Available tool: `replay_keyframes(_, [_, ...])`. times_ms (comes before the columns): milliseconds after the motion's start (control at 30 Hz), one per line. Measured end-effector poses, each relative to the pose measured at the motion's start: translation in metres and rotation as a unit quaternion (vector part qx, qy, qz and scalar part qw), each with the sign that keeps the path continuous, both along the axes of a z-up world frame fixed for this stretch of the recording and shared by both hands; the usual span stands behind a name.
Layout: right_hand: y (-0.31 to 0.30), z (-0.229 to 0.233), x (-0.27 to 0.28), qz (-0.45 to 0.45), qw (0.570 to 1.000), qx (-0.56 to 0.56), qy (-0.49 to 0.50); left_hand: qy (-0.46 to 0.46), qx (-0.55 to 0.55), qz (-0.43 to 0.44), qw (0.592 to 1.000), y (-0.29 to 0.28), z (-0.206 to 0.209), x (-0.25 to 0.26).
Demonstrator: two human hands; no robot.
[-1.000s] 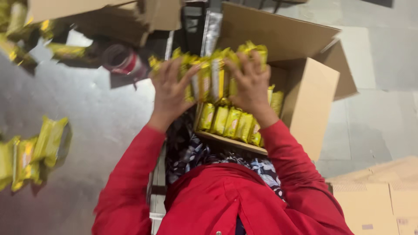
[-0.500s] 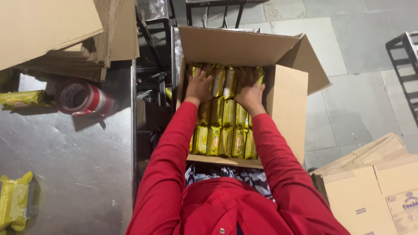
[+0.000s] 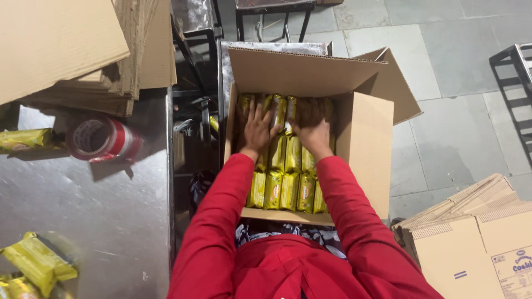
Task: The person assembles a cardboard box, seals it with red tape, and then packs yellow-wrapped snack bars into it. They arrange the bars in neat rows and fill the box to capacity before closing the flaps.
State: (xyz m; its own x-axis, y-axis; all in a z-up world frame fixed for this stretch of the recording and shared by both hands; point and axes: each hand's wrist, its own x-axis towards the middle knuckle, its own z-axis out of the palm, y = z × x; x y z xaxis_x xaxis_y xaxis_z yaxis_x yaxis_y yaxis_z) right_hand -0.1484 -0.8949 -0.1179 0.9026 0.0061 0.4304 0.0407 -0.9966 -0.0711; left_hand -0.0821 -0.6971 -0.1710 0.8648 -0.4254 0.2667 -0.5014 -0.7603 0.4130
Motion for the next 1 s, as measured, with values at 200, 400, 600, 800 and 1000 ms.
replay_keyframes(200, [0.026,0.032,-0.003,-0.081,0.979,0.040,0.184,0.041,-0.031,-0.005,0.999,-0.005,-0.019,0.004])
replay_keyframes(400, [0.009,0.027,0.002,-0.057,0.973,0.082,0.208,0.028,0.104,-0.059,0.992,0.025,0.127,0.004])
replay_keyframes(600, [0.023,0.029,-0.020,-0.098,0.952,0.070,0.281,-0.298,-0.025,0.126,0.946,0.171,0.247,0.025])
replay_keyframes(800, [0.068,0.076,-0.074,0.036,0.982,0.160,0.095,-0.352,0.192,0.188,0.897,0.236,0.284,0.020])
replay_keyframes(1000, [0.051,0.133,-0.099,0.175,0.644,0.739,0.094,-0.312,-0.014,-0.116,0.943,0.107,0.231,-0.144])
